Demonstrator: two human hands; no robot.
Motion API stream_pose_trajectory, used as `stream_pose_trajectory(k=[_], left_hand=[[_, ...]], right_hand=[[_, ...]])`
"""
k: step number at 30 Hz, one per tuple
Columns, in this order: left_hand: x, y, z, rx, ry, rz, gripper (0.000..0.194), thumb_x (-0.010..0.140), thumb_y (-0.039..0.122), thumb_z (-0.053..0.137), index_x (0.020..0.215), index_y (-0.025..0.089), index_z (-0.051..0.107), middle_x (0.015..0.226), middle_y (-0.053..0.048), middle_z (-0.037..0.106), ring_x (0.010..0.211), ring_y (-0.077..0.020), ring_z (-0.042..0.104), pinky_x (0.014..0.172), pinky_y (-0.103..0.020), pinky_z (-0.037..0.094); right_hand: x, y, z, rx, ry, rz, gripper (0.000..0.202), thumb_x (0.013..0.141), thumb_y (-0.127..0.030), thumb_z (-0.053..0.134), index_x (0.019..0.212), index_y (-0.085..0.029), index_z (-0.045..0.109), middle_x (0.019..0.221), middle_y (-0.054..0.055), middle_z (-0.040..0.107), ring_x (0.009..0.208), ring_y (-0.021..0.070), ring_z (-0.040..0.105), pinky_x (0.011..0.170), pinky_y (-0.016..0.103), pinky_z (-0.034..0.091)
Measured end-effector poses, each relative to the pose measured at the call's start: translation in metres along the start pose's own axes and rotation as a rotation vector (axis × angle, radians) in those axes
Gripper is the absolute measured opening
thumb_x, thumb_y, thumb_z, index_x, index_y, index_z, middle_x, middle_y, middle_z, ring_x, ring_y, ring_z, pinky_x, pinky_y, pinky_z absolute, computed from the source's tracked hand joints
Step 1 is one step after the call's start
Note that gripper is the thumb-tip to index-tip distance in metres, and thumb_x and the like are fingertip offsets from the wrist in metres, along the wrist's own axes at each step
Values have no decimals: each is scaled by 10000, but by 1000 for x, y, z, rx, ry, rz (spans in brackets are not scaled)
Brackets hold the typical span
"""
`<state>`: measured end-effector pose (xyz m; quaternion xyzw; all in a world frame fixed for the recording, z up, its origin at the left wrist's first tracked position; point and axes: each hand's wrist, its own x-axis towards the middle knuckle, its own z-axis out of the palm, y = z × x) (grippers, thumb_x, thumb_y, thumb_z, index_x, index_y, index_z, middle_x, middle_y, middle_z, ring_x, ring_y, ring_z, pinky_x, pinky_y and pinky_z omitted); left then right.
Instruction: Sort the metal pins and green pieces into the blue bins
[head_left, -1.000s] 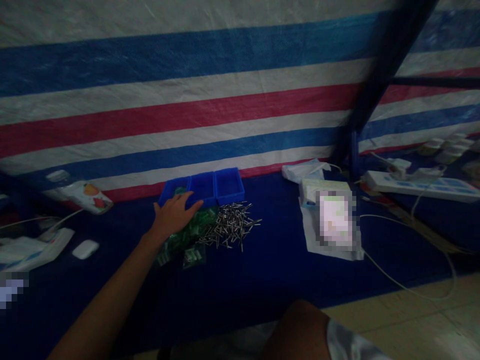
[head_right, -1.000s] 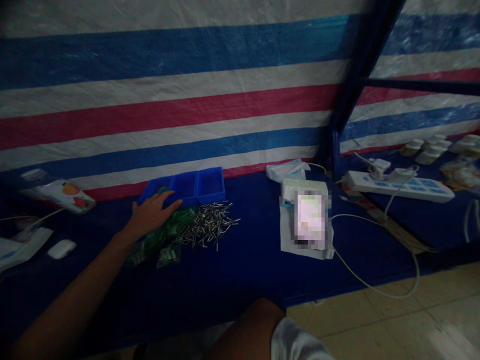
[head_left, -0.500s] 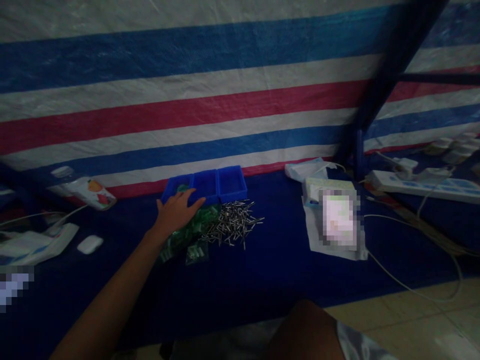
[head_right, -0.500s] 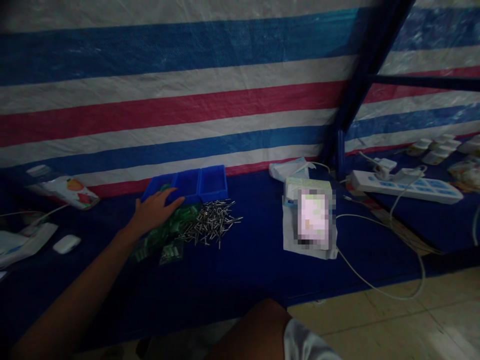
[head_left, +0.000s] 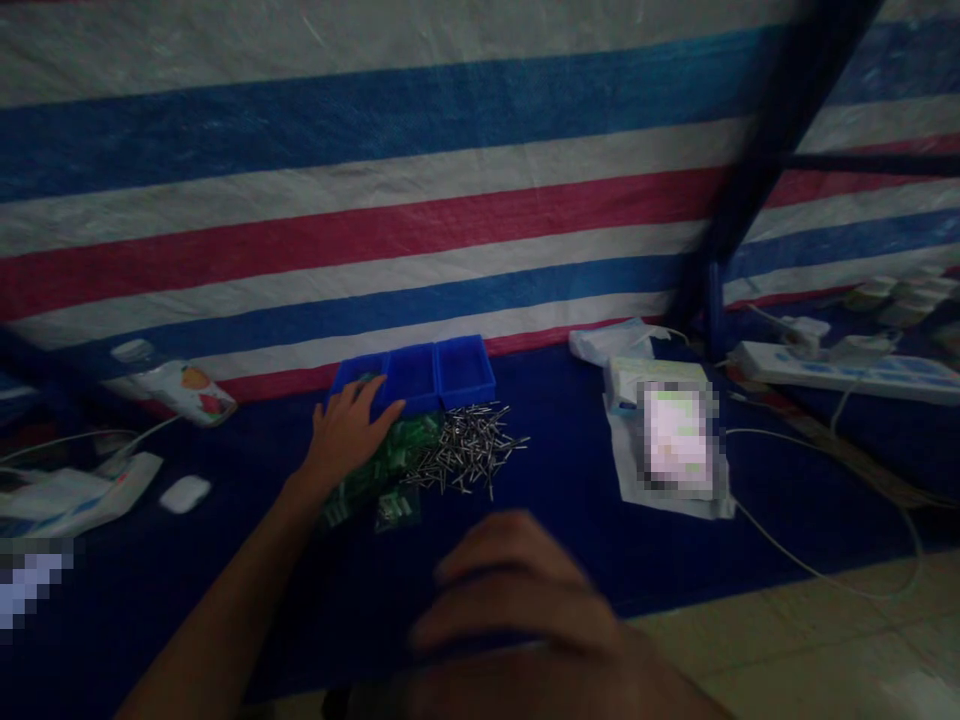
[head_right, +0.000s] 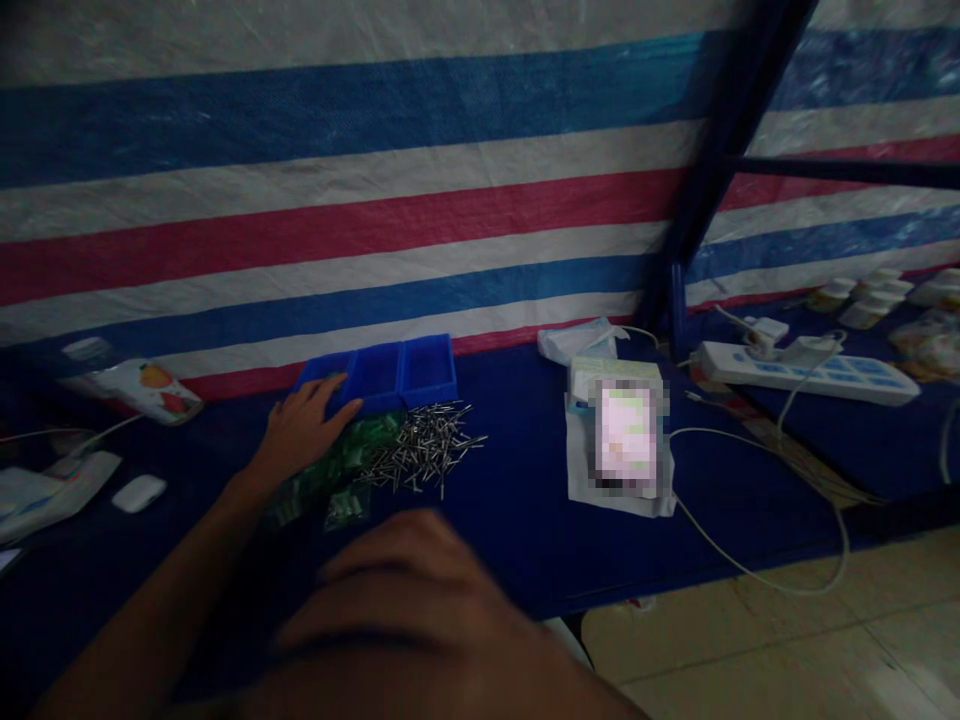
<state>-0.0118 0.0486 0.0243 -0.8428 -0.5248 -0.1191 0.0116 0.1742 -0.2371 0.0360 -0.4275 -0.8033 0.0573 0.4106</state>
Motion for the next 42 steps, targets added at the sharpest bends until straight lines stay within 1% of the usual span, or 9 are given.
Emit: stream_pose_trajectory(k=[4, 6, 11, 16, 20, 24, 29, 36, 42], left_hand=[[-11, -6, -19, -81, 127, 81, 623, 908, 592, 418, 1389, 200, 480, 1369, -129, 501, 1269, -328, 462, 1067, -484, 373], [-23, -8, -30, -170, 160, 146, 584, 914, 553, 443, 1361, 181, 498, 1277, -110, 566, 1187, -275, 529, 1055, -417, 398], [-56, -12, -45, -333, -45, 223, 517, 907, 546, 481, 1318, 237, 535, 1100, -51, 648, 897, -206, 623, 827, -344, 511], [-83, -29, -41, -316, -51, 142, 512, 899, 570, 478, 1286, 246, 566, 1035, -42, 679, 863, -205, 639, 768, -325, 519], [-90, -46, -35, -225, -77, -1, 590, 862, 613, 479, 1300, 226, 560, 1087, -68, 686, 915, -244, 657, 827, -367, 518], [-85, -53, -30, -80, -223, -112, 631, 857, 621, 453, 1350, 234, 522, 1148, -86, 684, 1003, -291, 660, 840, -403, 512], [-85, -50, -28, -129, -298, -117, 723, 807, 673, 508, 1391, 248, 477, 1181, -96, 676, 1007, -295, 668, 823, -394, 523], [-104, -66, -18, -201, -263, -64, 744, 742, 599, 634, 1386, 258, 487, 1245, -107, 642, 1094, -312, 628, 939, -434, 496], [-110, -77, -13, -394, -194, -69, 649, 720, 507, 676, 1299, 244, 552, 1084, -72, 672, 961, -266, 665, 858, -400, 539]], right_hand=[[-48, 54, -45, -443, 222, 394, 393, 881, -318, 567, 1265, -274, 494, 1211, 92, 610, 1282, 322, 451, 987, 539, 426], [-82, 75, -66, -634, 193, 484, 496, 857, -460, 571, 1294, -249, 470, 1230, 140, 586, 1309, 412, 396, 984, 632, 368], [-113, 111, -87, -772, 72, 575, 674, 828, -699, 450, 1313, -232, 446, 1262, 238, 545, 1275, 492, 409, 886, 700, 373], [-64, 123, -94, -796, 45, 639, 670, 859, -650, 477, 1353, -204, 400, 1343, 253, 504, 1357, 460, 327, 978, 653, 323], [-11, 106, -79, -577, 126, 358, 349, 875, -516, 560, 1060, -224, 507, 1206, 150, 617, 1299, 357, 431, 1002, 547, 383], [46, 79, -50, -232, -207, 180, 82, 943, -269, 498, 883, -221, 527, 977, 46, 663, 978, 187, 617, 850, 351, 471], [102, 84, -22, -134, -415, 11, 148, 943, -314, 549, 884, -188, 599, 844, 25, 658, 845, 160, 609, 811, 320, 428], [111, 114, 14, -195, -441, -25, 422, 1005, -433, 374, 848, -176, 669, 776, 45, 675, 760, 159, 610, 750, 316, 398], [106, 102, 24, -159, -414, -53, 275, 975, -357, 451, 999, -190, 668, 882, 35, 700, 825, 160, 625, 768, 303, 402]])
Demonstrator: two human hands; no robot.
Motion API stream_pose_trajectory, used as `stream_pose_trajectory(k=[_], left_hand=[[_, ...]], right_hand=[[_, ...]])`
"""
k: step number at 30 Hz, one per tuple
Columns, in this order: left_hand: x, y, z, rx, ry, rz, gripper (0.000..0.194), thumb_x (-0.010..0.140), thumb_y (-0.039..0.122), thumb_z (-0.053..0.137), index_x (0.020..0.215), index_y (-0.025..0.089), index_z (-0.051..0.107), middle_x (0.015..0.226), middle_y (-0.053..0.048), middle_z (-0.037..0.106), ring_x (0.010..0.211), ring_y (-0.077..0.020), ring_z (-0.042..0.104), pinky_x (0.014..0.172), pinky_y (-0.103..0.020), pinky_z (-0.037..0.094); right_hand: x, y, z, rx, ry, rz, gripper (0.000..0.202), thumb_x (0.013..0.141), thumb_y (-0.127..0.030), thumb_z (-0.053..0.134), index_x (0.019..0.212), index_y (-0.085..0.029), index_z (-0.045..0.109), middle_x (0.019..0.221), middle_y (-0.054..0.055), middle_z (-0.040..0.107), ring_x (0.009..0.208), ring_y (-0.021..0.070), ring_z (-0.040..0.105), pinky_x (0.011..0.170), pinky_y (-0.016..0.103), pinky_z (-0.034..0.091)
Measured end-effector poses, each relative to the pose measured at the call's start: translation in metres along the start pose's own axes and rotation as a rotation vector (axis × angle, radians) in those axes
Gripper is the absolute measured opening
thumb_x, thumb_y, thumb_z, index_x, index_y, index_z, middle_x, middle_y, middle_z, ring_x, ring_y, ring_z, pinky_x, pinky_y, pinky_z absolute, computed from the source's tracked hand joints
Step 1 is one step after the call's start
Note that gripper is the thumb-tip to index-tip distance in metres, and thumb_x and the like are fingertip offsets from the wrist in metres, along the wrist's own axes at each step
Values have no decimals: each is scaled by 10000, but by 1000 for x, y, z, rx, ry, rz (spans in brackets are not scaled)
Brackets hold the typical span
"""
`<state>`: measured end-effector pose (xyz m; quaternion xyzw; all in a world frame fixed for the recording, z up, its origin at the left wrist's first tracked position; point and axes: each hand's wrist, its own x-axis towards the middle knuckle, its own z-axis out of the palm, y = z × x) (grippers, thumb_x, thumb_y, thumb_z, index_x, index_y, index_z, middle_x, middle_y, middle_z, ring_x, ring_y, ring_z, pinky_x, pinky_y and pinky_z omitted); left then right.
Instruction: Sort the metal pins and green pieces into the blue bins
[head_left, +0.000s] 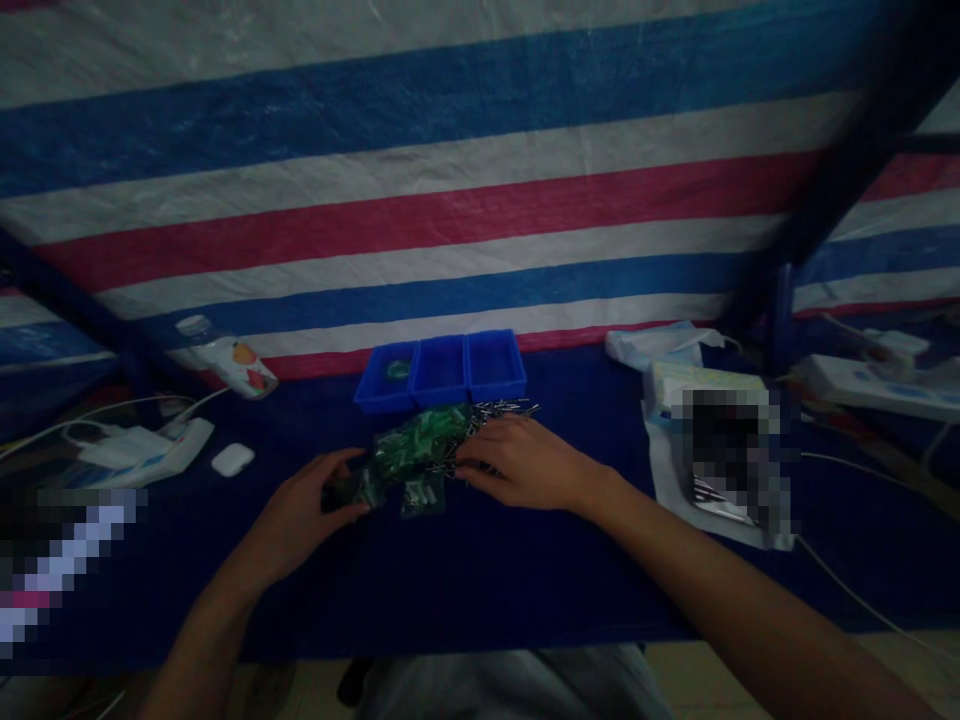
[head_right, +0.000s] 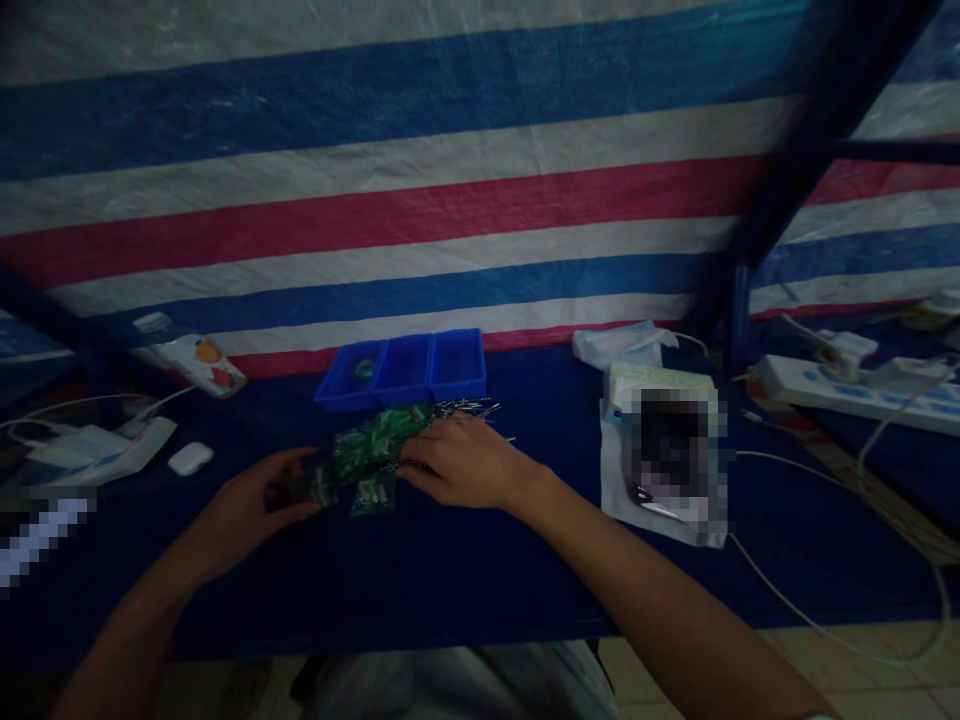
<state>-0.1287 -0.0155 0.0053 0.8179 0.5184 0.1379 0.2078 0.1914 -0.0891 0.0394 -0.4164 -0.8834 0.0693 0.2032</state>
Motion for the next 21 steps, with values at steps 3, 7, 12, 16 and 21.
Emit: stream_pose_trajectory(k=[3, 7, 12, 16, 21], left_hand=[[0, 3, 1, -140, 12, -19, 639, 723, 515, 670, 1275, 214, 554, 999, -68, 679, 846, -246, 683, 776, -380, 564], [-3, 19, 3, -282, 36, -40, 611, 709, 531, 702, 1211, 207, 578, 1011, -72, 704, 856, -256, 693, 772, -383, 577], [-3, 60, 4, -301, 102, 125, 510, 738, 528, 708, 1158, 250, 626, 1117, -54, 702, 967, -260, 678, 856, -385, 560], [17, 103, -5, -213, 77, 333, 386, 798, 460, 674, 1124, 252, 668, 1020, -40, 720, 864, -217, 672, 841, -367, 547], [60, 134, -1, -444, -89, 425, 468, 826, 376, 671, 1262, 229, 584, 946, -40, 705, 792, -171, 650, 706, -288, 521]], right_hand=[[0, -3, 2, 36, 16, -9, 260, 969, -341, 461, 987, -188, 670, 861, 31, 697, 805, 154, 620, 758, 299, 407], [0, -8, 5, 108, 55, 20, 261, 970, -329, 458, 1018, -184, 670, 897, 42, 702, 832, 157, 627, 779, 297, 425], [2, -19, 14, 388, 166, 97, 451, 890, -478, 590, 1242, -197, 590, 1015, 47, 702, 845, 151, 628, 760, 269, 452], [4, -15, 19, 599, 243, 162, 268, 895, -416, 593, 944, -165, 672, 744, -4, 637, 641, 109, 548, 598, 228, 396], [-1, 1, 11, 722, 420, 333, 292, 891, -388, 577, 706, -163, 597, 595, -40, 497, 541, 84, 432, 502, 216, 311]])
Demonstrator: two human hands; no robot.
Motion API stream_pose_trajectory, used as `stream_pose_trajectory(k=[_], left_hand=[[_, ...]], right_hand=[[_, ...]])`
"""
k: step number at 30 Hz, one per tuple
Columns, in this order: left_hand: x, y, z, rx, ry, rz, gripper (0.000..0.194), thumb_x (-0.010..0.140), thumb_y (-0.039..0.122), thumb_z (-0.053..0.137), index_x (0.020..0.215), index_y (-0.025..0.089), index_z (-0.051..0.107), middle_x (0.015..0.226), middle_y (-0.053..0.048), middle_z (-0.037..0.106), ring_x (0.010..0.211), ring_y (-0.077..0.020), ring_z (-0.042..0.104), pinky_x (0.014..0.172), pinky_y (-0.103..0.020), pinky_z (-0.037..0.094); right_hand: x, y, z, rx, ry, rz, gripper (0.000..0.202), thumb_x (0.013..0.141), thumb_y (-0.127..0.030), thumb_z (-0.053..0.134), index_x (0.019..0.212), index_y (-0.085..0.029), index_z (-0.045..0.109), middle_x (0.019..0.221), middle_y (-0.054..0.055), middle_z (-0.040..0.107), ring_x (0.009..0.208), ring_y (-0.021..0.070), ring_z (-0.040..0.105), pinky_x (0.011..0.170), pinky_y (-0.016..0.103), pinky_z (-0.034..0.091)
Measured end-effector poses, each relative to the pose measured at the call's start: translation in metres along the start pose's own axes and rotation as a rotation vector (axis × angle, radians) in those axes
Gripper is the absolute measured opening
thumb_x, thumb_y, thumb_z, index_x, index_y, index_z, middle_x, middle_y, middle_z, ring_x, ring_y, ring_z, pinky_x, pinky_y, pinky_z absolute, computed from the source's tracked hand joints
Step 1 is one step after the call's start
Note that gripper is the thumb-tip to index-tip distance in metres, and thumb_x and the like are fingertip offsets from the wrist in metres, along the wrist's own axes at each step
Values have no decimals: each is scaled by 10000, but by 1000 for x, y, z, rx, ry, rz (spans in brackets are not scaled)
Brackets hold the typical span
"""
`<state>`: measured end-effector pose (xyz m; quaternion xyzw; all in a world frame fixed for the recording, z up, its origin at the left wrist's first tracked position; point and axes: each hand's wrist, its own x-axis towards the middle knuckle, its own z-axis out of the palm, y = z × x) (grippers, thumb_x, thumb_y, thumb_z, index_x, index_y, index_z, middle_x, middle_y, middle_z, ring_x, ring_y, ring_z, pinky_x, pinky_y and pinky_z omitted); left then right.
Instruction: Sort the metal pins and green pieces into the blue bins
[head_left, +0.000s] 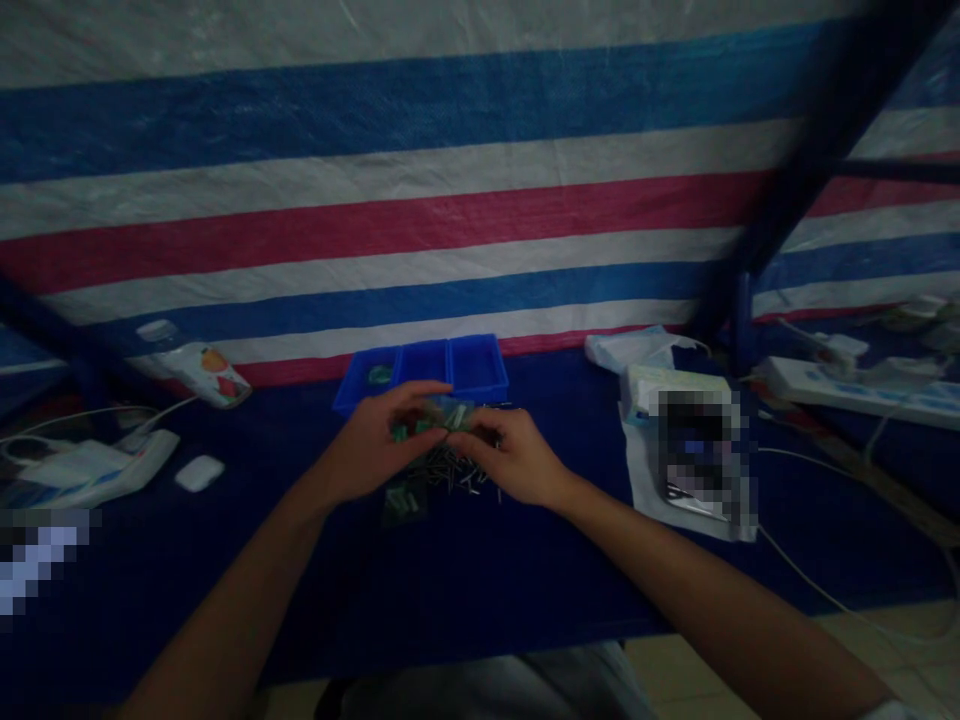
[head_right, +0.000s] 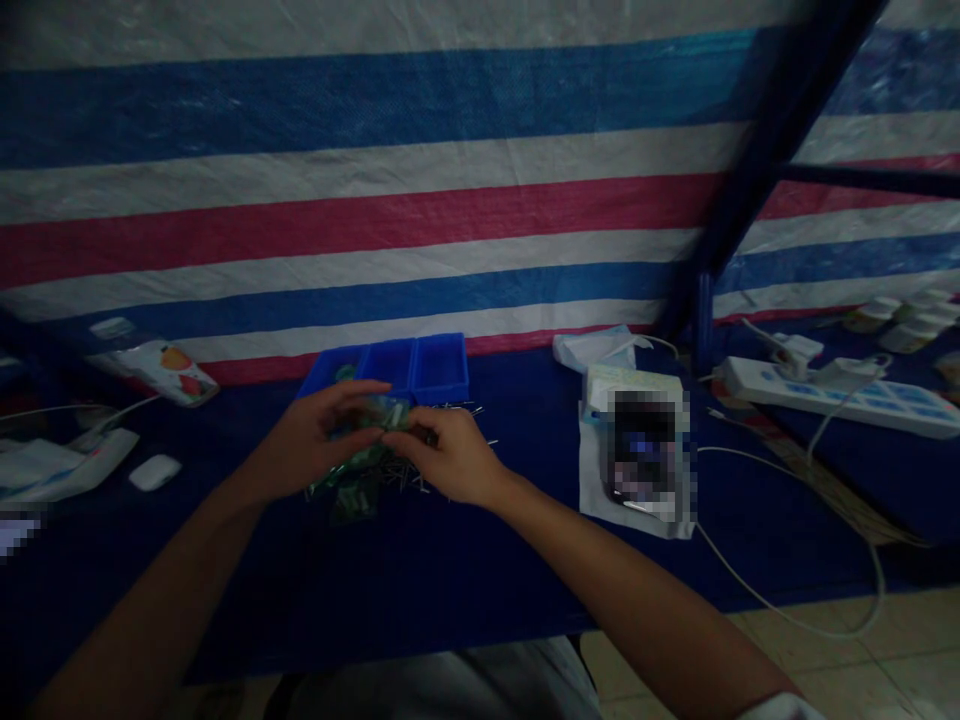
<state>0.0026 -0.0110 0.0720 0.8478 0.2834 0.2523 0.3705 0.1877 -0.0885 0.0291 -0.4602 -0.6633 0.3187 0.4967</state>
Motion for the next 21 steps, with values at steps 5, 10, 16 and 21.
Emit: stream_pose_trajectory(k=[5, 10, 16, 21], left_hand=[[10, -18, 21, -271, -58, -103, 496, 804, 404, 692, 1240, 191, 588, 812, -16, 666, 709, -155, 610, 615, -259, 463], [-2, -32, 34, -180, -38, -127, 313, 856, 455, 620, 891, 151, 687, 778, -30, 654, 727, -169, 590, 651, -281, 446], [-6, -34, 38, -228, -13, -73, 318, 854, 456, 625, 895, 146, 686, 781, -28, 649, 711, -167, 581, 659, -271, 441], [-8, -34, 42, -274, 18, -27, 279, 866, 427, 616, 903, 156, 671, 774, -24, 634, 763, -178, 594, 709, -275, 461]], right_hand=[[-2, 7, -12, -109, 0, 31, 297, 910, -357, 521, 695, -163, 589, 580, -37, 490, 523, 82, 412, 499, 224, 294], [-4, 12, -12, -188, -40, -4, 262, 909, -321, 517, 718, -160, 597, 593, -32, 524, 519, 79, 439, 496, 218, 294], [-5, 10, -12, -186, -58, -60, 245, 890, -330, 544, 711, -163, 570, 604, -26, 540, 521, 80, 455, 499, 216, 310], [-6, 10, -12, -226, -37, -70, 291, 905, -359, 535, 684, -170, 550, 589, -30, 529, 517, 78, 454, 506, 220, 300]])
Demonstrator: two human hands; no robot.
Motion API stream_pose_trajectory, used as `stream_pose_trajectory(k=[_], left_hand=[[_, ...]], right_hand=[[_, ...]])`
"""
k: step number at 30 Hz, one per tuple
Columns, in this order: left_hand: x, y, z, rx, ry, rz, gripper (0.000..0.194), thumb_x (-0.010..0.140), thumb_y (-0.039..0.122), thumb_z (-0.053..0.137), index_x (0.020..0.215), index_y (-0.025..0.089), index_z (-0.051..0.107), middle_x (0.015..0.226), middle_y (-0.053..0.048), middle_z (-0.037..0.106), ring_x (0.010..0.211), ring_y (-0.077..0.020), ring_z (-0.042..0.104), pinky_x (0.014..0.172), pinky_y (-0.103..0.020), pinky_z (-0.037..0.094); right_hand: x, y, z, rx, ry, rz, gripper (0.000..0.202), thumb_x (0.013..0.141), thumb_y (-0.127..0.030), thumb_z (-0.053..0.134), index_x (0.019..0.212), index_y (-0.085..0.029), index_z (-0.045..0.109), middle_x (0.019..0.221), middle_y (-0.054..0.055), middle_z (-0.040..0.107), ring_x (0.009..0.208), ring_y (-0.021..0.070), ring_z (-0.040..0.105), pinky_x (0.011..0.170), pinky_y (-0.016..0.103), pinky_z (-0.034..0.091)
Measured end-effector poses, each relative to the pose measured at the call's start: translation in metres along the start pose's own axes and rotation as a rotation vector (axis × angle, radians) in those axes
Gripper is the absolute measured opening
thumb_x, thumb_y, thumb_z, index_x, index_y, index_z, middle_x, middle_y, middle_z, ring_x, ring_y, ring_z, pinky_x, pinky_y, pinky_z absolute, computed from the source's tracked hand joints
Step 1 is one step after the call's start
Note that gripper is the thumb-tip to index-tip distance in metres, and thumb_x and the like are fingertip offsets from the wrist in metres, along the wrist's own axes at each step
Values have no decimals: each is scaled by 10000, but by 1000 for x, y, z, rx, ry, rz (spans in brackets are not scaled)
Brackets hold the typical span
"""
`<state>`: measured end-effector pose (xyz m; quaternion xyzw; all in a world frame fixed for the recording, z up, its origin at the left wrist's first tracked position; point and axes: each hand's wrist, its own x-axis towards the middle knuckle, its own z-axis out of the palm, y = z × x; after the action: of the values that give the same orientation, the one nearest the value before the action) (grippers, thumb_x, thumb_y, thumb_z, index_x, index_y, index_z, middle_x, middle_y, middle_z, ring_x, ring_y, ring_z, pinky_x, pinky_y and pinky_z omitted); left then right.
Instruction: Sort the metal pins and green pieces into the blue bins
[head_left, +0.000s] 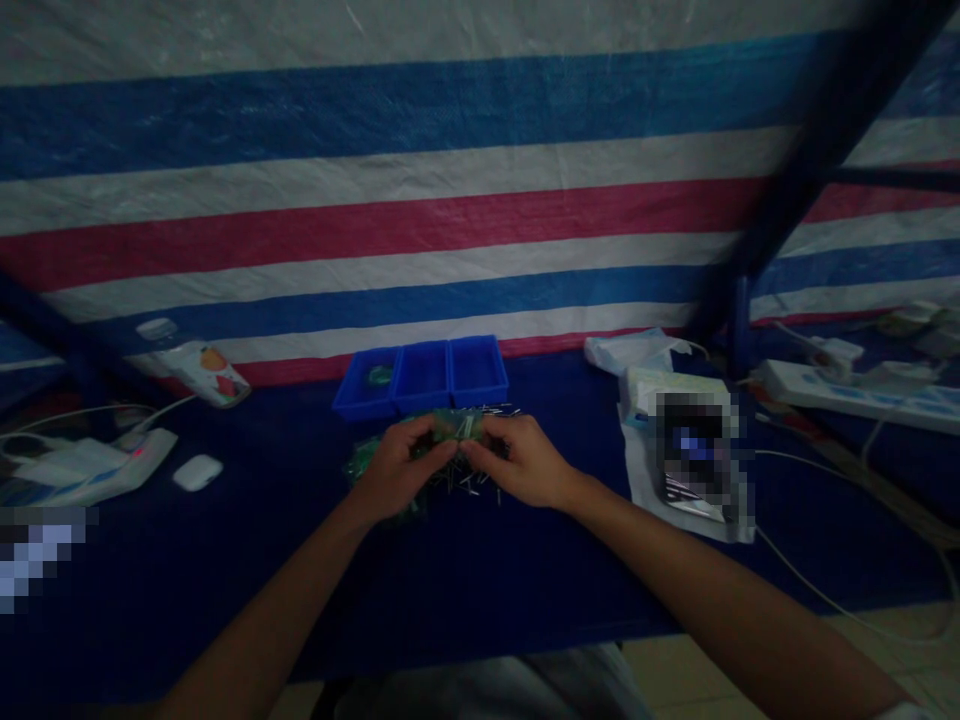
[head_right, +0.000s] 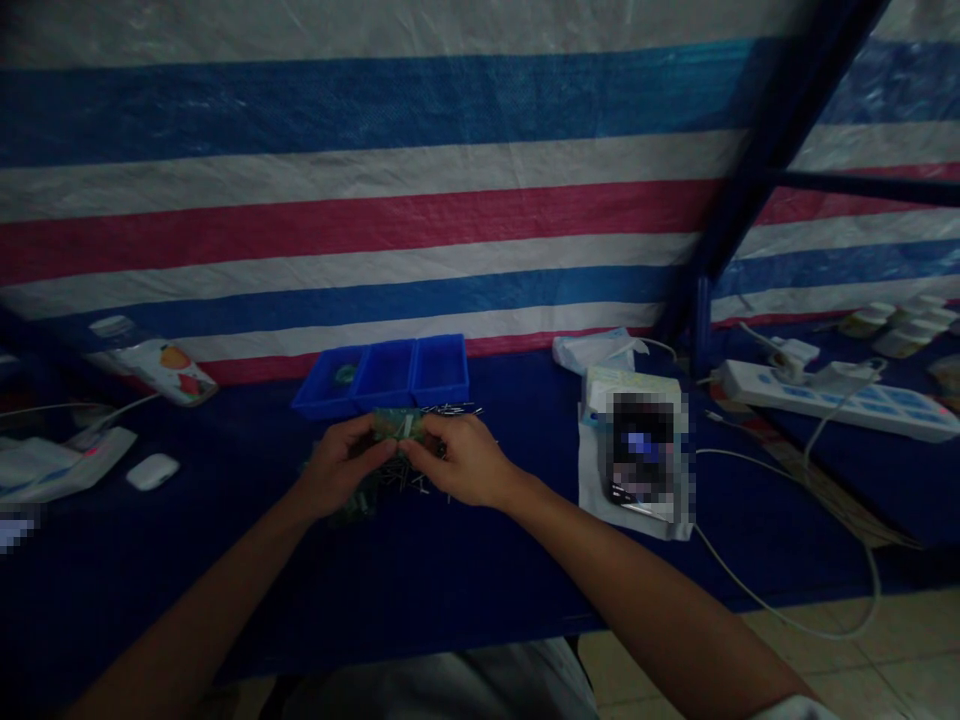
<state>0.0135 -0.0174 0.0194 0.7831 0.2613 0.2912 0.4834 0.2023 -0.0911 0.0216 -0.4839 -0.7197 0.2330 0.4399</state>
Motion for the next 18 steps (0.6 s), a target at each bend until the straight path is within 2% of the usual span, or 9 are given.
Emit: stream_pose_trajectory(k=[5, 13, 18], left_hand=[[-1, -2, 1, 37, 78, 16, 261, 863, 410, 617, 890, 154, 654, 797, -25, 645, 731, -161, 588, 682, -260, 464], [-1, 2, 1, 34, 45, 24, 272, 865, 414, 621, 953, 163, 674, 852, -35, 651, 751, -166, 583, 693, -267, 455], [-1, 6, 0, 33, 92, 66, 250, 839, 407, 664, 881, 162, 687, 782, -8, 563, 688, -133, 519, 616, -234, 399]], right_hand=[[0, 1, 1, -15, 9, -8, 257, 892, -397, 580, 762, -177, 560, 643, -33, 547, 559, 84, 476, 531, 222, 311], [1, -4, -1, 149, 5, 22, 231, 863, -357, 618, 737, -175, 550, 603, -49, 505, 534, 83, 445, 507, 216, 329], [1, -4, -1, 188, 26, 30, 229, 855, -344, 629, 725, -172, 551, 592, -54, 483, 535, 80, 422, 501, 214, 316]])
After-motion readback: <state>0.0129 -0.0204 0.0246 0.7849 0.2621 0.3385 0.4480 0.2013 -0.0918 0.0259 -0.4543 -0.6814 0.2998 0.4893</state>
